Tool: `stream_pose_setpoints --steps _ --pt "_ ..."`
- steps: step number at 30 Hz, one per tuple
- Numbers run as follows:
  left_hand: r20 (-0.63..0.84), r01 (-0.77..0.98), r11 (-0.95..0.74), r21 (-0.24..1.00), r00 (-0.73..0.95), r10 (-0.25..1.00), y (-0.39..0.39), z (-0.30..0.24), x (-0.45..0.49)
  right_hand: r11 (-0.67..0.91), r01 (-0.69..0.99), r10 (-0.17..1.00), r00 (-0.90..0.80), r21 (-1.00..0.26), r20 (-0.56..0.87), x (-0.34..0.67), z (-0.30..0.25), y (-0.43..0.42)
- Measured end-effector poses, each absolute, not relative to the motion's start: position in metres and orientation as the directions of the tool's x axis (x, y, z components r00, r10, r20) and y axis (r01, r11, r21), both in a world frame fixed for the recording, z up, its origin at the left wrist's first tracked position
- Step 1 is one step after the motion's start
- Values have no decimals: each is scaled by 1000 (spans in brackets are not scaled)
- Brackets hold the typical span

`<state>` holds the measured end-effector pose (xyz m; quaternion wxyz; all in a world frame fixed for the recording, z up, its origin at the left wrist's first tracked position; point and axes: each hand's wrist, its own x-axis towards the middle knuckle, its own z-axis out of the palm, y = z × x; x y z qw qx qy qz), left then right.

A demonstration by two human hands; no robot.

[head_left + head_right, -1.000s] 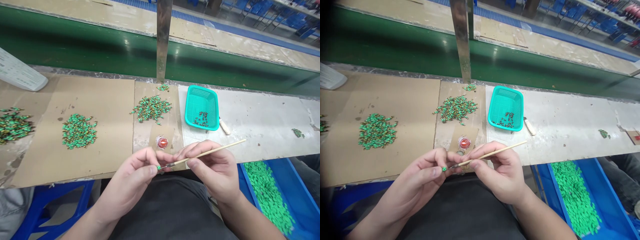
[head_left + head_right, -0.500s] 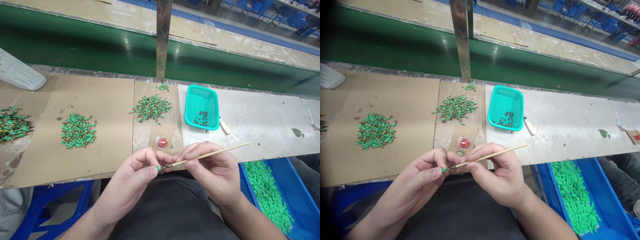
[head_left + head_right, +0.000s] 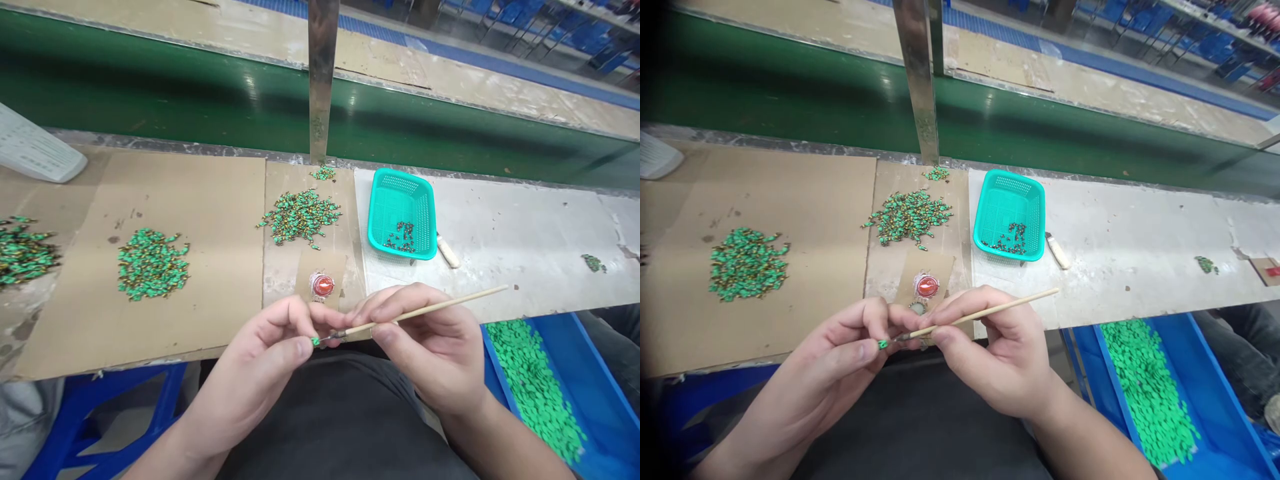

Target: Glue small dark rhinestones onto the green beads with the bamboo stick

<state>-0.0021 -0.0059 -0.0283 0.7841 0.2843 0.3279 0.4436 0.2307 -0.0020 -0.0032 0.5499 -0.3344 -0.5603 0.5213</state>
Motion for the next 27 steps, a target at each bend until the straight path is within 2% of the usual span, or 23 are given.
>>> stream_pose_setpoints --steps 10,27 --pt "-263 -484 441 756 393 881 -10 -27 -5 324 -68 912 -243 -944 330 236 4 1" --pt "-244 -530 445 722 408 880 -7 -28 -3 229 -214 944 -191 -950 271 229 3 1"
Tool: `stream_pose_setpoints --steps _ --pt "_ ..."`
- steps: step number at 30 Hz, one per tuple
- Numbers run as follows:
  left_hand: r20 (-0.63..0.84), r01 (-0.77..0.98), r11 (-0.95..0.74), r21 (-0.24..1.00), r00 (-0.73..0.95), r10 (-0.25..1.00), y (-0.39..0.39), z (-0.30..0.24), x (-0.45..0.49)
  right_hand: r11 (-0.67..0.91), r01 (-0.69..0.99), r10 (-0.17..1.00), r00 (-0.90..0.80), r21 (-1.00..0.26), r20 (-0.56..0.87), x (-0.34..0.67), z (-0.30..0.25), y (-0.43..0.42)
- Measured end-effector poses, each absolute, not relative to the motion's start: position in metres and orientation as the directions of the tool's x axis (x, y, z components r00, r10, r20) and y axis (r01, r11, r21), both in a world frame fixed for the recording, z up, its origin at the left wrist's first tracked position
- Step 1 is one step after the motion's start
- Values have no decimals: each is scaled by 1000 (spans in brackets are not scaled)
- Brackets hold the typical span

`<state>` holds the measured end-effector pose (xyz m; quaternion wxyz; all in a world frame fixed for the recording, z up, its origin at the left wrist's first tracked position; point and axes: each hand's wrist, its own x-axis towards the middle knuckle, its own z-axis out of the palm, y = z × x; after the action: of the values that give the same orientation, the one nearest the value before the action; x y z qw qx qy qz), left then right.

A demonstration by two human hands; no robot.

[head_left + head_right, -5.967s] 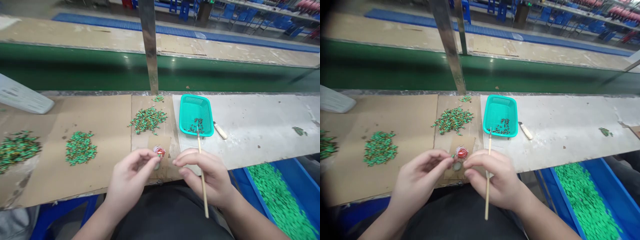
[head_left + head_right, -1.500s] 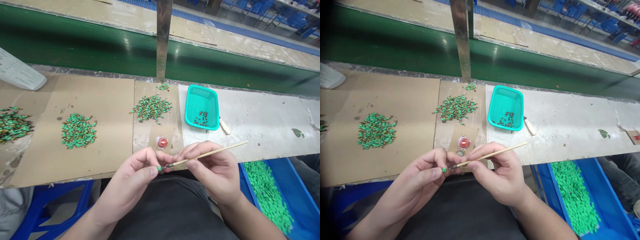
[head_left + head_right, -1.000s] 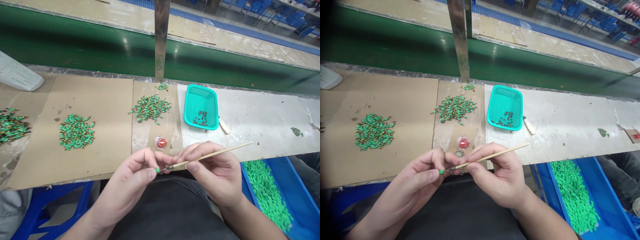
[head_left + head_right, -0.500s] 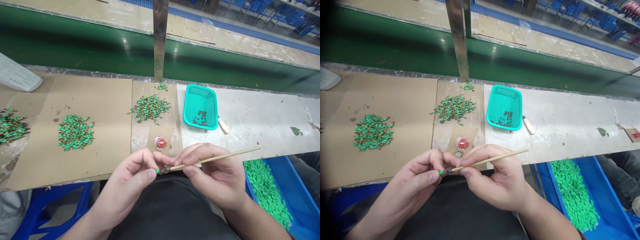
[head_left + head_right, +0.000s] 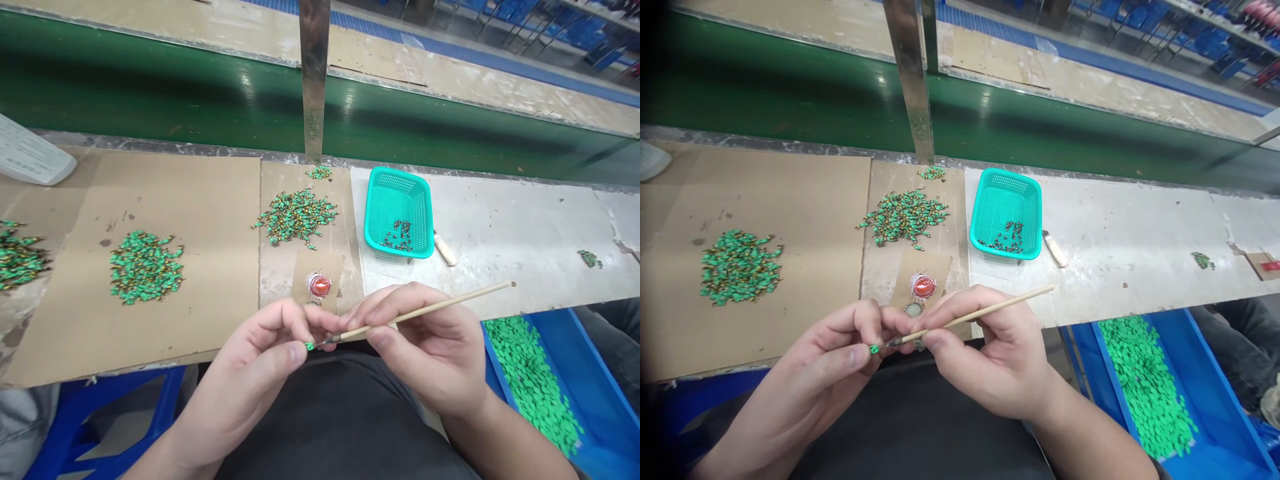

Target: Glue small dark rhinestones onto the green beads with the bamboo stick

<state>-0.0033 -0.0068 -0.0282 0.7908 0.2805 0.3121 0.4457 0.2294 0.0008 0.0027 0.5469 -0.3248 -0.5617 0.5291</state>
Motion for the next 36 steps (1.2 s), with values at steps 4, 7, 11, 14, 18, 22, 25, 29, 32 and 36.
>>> stream_pose_setpoints --steps 4,7,11,14,18,22,25,29,32,36 --pt "-248 -531 449 719 407 879 -8 -28 -4 234 -218 943 -188 -948 276 229 4 1" --pt "-239 -532 444 721 410 880 -8 -27 -5 234 -203 946 -180 -951 271 228 4 1" --pt "-228 -536 441 720 417 880 -7 -26 -4 236 -210 941 -194 -949 277 229 4 3" --pt "-225 -532 436 726 415 881 -6 -26 -3 245 -202 939 -195 -948 284 229 4 3" --pt "-229 -531 436 727 410 883 -7 -25 -3 246 -201 940 -189 -948 284 229 4 2" --pt "-251 -517 445 731 402 880 -7 -24 -4 245 -197 941 -187 -949 282 228 5 2" --pt "-252 -519 441 732 395 883 -7 -24 -4 247 -189 942 -184 -950 281 229 5 2" --pt "-248 -522 450 725 412 877 -6 -23 -4 252 -196 939 -187 -948 289 230 4 2" --pt "-244 -526 451 721 416 876 -5 -22 -3 247 -197 940 -188 -949 284 228 3 1" --pt "-257 -530 446 721 393 883 -5 -26 -4 252 -219 945 -154 -943 288 231 2 4"
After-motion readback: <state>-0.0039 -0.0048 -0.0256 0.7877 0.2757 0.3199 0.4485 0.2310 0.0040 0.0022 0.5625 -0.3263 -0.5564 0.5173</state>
